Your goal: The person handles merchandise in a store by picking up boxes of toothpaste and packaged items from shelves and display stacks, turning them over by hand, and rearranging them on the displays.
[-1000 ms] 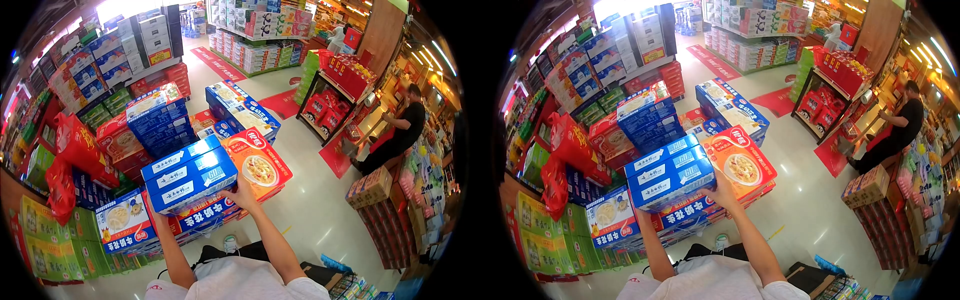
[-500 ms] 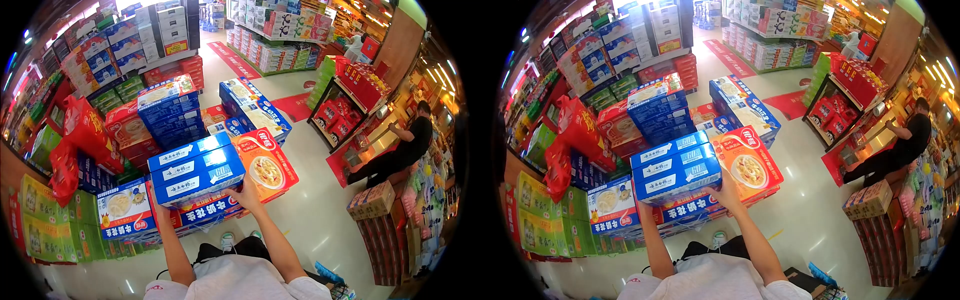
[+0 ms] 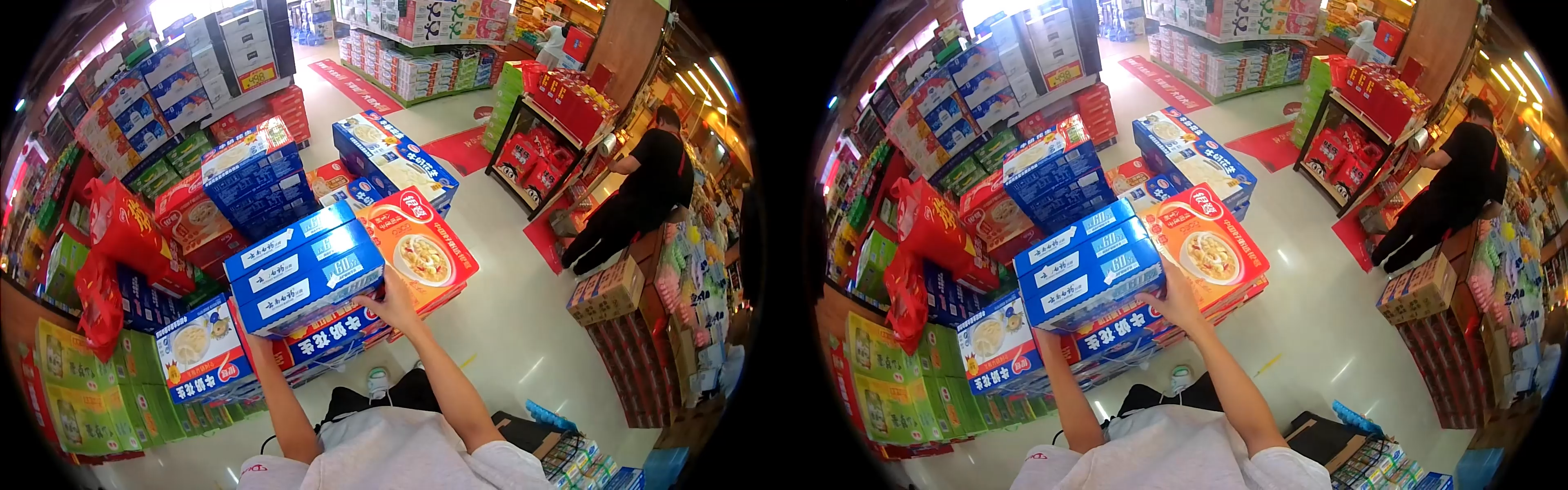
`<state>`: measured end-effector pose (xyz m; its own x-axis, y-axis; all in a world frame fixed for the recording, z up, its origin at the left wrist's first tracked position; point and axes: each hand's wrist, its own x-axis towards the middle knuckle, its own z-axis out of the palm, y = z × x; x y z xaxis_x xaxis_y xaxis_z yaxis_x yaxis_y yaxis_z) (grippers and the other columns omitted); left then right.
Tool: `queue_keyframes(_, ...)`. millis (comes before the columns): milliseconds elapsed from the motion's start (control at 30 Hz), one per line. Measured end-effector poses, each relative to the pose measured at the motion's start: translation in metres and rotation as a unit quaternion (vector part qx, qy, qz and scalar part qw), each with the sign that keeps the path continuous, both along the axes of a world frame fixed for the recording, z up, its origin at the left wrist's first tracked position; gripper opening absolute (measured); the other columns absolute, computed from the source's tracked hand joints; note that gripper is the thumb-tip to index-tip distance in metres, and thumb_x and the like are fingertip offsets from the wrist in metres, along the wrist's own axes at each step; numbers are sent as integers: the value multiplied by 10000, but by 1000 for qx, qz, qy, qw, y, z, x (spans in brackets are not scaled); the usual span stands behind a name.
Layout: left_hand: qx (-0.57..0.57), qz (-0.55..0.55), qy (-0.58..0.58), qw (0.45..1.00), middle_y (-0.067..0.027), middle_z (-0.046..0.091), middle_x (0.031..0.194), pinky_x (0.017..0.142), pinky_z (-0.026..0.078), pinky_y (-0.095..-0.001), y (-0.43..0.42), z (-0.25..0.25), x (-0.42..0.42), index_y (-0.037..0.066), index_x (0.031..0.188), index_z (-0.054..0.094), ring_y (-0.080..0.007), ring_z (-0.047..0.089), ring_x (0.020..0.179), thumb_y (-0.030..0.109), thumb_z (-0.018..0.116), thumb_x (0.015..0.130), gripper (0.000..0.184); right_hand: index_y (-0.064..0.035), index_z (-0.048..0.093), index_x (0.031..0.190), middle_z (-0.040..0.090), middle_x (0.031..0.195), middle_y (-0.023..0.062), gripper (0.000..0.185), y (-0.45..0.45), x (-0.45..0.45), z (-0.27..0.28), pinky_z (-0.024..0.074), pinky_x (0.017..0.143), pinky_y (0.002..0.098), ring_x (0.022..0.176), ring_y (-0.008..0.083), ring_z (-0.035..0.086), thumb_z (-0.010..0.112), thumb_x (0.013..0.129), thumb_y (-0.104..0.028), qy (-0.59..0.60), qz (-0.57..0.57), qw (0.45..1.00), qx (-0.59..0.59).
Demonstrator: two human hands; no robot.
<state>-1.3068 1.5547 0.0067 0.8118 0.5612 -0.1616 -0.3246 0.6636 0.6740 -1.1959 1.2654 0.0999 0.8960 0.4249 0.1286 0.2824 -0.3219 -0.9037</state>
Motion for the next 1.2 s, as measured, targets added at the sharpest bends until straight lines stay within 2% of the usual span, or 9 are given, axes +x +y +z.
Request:
queue_keyframes(333, -1, -16, 0, 1000, -115, 544, 1251, 880, 485, -322, 6, 1, 6, 53, 1315, 430, -243, 527, 1141, 605, 350, 917, 684, -17, 364, 1349, 566, 1100, 171, 812, 0, -2, -4, 496, 709, 310, 903, 246, 584, 798, 671, -120, -27, -6, 999, 15)
queue_keyframes(400, -1, -18, 1, 1000, -115, 544, 1251, 879, 485, -321, 7, 1, 7, 53, 1314, 430, -243, 527, 1141, 604, 350, 917, 683, -18, 427, 1272, 581, 917, 93, 734, 1, -1, -4, 474, 630, 274, 703, 154, 554, 815, 676, -199, -38, -25, 999, 7)
queue_keyframes(633, -1, -21, 8, 1000, -115, 544, 1250, 876, 487, -320, 9, -1, 9, 53, 1313, 431, -242, 527, 1141, 601, 350, 919, 680, -17, 407, 1295, 585, 916, 93, 772, 3, 2, -13, 477, 625, 268, 698, 150, 560, 819, 673, -215, -74, -31, 997, 19)
queue_keyframes(800, 12, -1, 30, 999, -115, 544, 1249, 874, 488, -319, 13, -1, 10, 53, 1312, 431, -241, 527, 1140, 599, 349, 921, 677, -21, 367, 1341, 575, 1082, 144, 823, 2, 1, -13, 497, 759, 311, 887, 211, 588, 816, 675, -200, -51, -20, 998, 24)
queue_keyframes(833, 18, 17, 49, 999, -115, 544, 1248, 874, 488, -319, 8, 13, 12, 53, 1312, 432, -241, 527, 1140, 599, 349, 921, 676, -21, 349, 1359, 536, 1203, 177, 843, 1, -1, -19, 462, 892, 346, 1074, 253, 550, 814, 678, -195, -52, -19, 998, 0)
queue_keyframes(933, 141, 175, 109, 968, -111, 545, 1224, 939, 442, -338, -17, 76, 12, 44, 1277, 452, -239, 504, 1157, 543, 333, 951, 608, -21, 328, 1377, 503, 1269, 192, 868, -14, -22, -28, 416, 969, 354, 1177, 267, 502, 814, 680, -198, -55, -35, 998, 19)
queue_keyframes(1067, 306, 357, 120, 874, -135, 522, 1192, 1061, 293, -385, 3, 118, -10, 32, 1171, 482, -241, 458, 1169, 462, 288, 985, 508, -35, 372, 1365, 501, 1291, 166, 718, -46, -59, -16, 410, 976, 352, 1192, 255, 500, 745, 761, -142, 58, -22, 995, 74)
queue_keyframes(1100, 330, 373, 48, 866, -135, 528, 1162, 1032, 324, -381, 3, 132, -14, 29, 1170, 479, -235, 467, 1154, 447, 288, 988, 494, -29, 494, 1263, 555, 1231, 142, 488, -55, -69, -24, 421, 957, 349, 1149, 239, 532, 678, 815, -93, 21, -51, 996, 71)
queue_keyframes(1200, 397, 417, -40, 816, -131, 543, 1085, 959, 383, -360, -23, 178, -7, 22, 1141, 475, -225, 497, 1086, 385, 346, 986, 416, -8, 604, 1089, 613, 1131, 133, 254, -87, -96, -54, 451, 904, 312, 1050, 218, 580, 634, 852, -93, 24, -79, 995, 59)
